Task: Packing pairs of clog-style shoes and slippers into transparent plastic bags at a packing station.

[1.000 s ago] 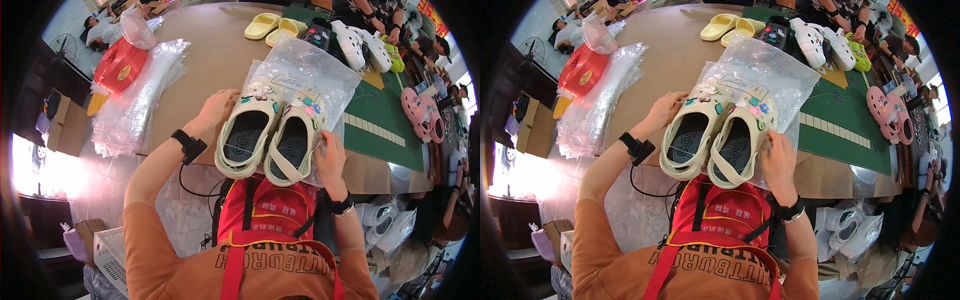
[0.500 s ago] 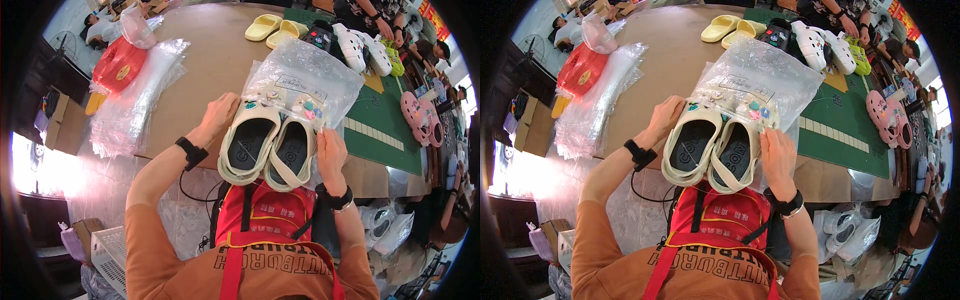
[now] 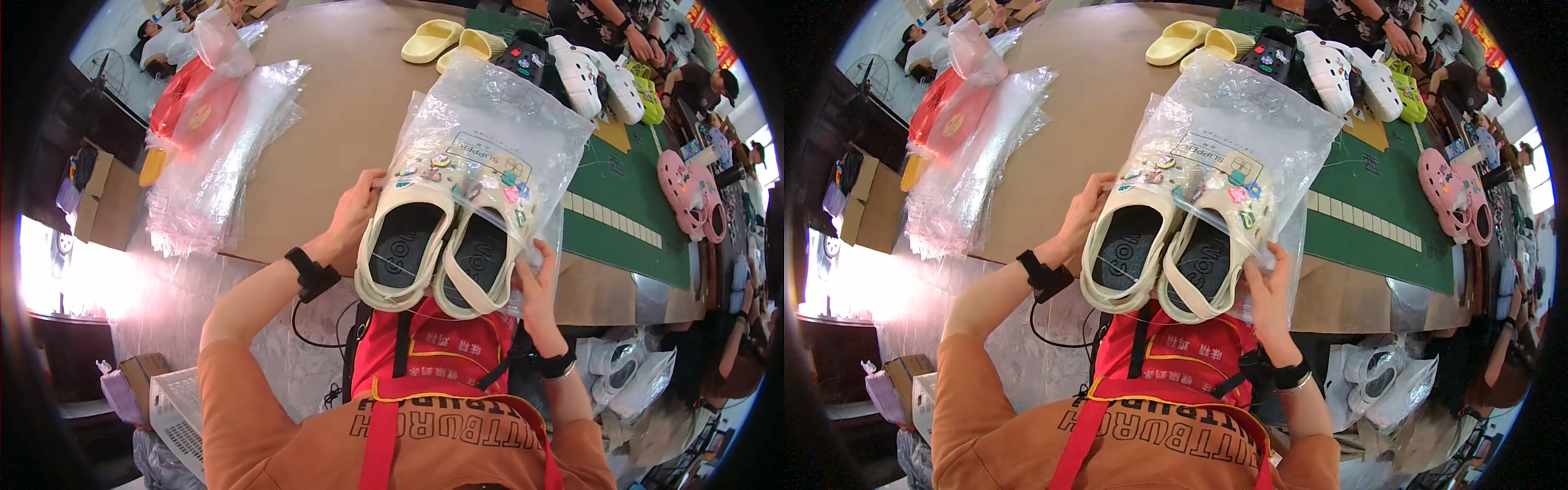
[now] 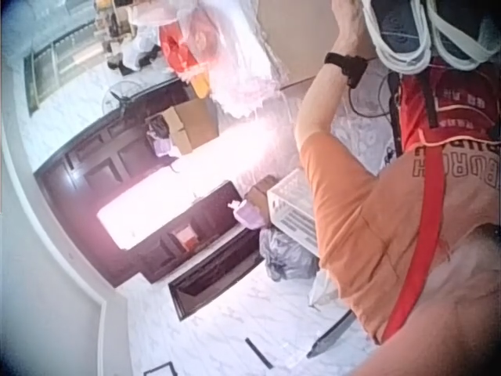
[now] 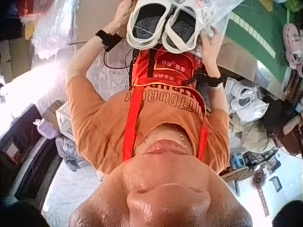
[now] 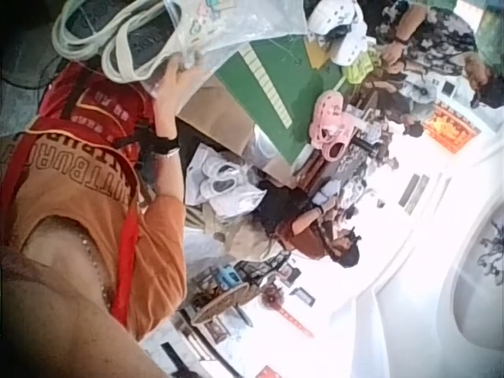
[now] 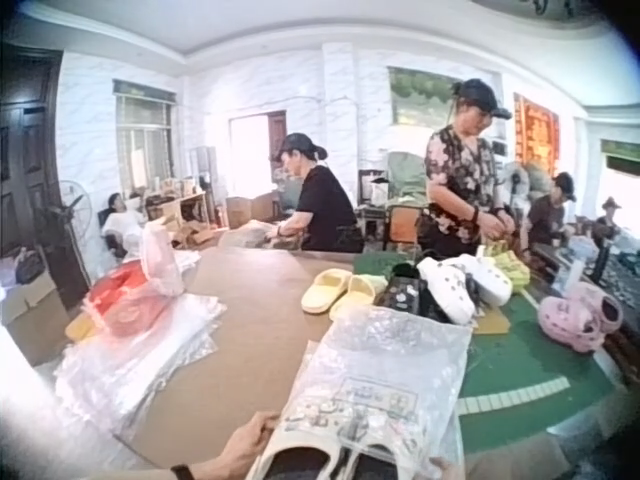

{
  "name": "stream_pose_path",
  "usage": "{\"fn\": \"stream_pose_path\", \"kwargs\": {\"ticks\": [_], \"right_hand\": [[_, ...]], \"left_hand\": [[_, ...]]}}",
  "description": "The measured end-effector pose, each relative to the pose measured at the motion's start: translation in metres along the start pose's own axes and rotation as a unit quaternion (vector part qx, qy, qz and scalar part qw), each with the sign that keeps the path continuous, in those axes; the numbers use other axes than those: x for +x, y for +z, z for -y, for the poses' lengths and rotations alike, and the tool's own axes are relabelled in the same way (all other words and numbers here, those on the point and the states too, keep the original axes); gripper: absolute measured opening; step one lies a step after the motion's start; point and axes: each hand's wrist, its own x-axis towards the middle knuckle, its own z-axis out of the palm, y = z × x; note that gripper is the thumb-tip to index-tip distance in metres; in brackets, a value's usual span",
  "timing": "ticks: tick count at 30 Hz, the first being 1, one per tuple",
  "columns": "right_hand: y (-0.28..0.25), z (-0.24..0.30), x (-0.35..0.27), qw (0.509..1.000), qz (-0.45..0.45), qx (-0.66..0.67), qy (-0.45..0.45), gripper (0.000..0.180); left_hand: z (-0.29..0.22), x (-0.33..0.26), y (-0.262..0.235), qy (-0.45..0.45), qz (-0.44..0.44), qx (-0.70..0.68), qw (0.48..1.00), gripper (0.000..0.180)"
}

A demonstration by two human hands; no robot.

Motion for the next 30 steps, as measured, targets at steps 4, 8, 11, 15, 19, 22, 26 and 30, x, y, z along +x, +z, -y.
{"fn": "stream_pose_path", "kwargs": {"ticks": [4,8,11,15,19,22,26,30], "right_hand": [[0.007,-0.001,-0.002,0.990,0.043,0.113,0.069,0.044],[0.009,0.020,0.005,0.975,-0.026,0.203,0.081,0.035],[-0.011,0.041,0.019,0.984,0.020,0.166,0.061,0.019],[-0.024,0.084,0.030,0.973,-0.022,0.229,-0.011,0.012],[-0.036,0.121,0.035,0.974,-0.004,0.208,-0.086,0.017],[-0.042,0.132,0.043,0.991,0.018,0.112,-0.065,0.018],[-0.052,0.146,0.043,0.991,0.027,0.105,-0.073,0.015],[-0.056,0.165,0.038,0.982,0.041,0.148,-0.107,0.011]], "left_hand": [[-0.013,-0.004,0.003,-0.072,-0.016,-0.014,0.997,0.025],[-0.027,-0.002,-0.002,-0.055,-0.043,-0.007,0.998,0.024],[-0.039,0.008,-0.011,-0.087,-0.051,-0.079,0.992,0.019],[-0.085,0.019,-0.028,-0.023,-0.025,-0.252,0.967,0.018],[-0.115,0.028,-0.042,-0.025,-0.009,-0.296,0.955,0.018],[-0.125,0.028,-0.039,-0.021,-0.005,-0.227,0.974,0.020],[-0.161,0.026,-0.056,-0.031,-0.025,-0.229,0.973,0.022],[-0.184,0.027,-0.066,0.004,-0.031,-0.220,0.975,0.022]]}}
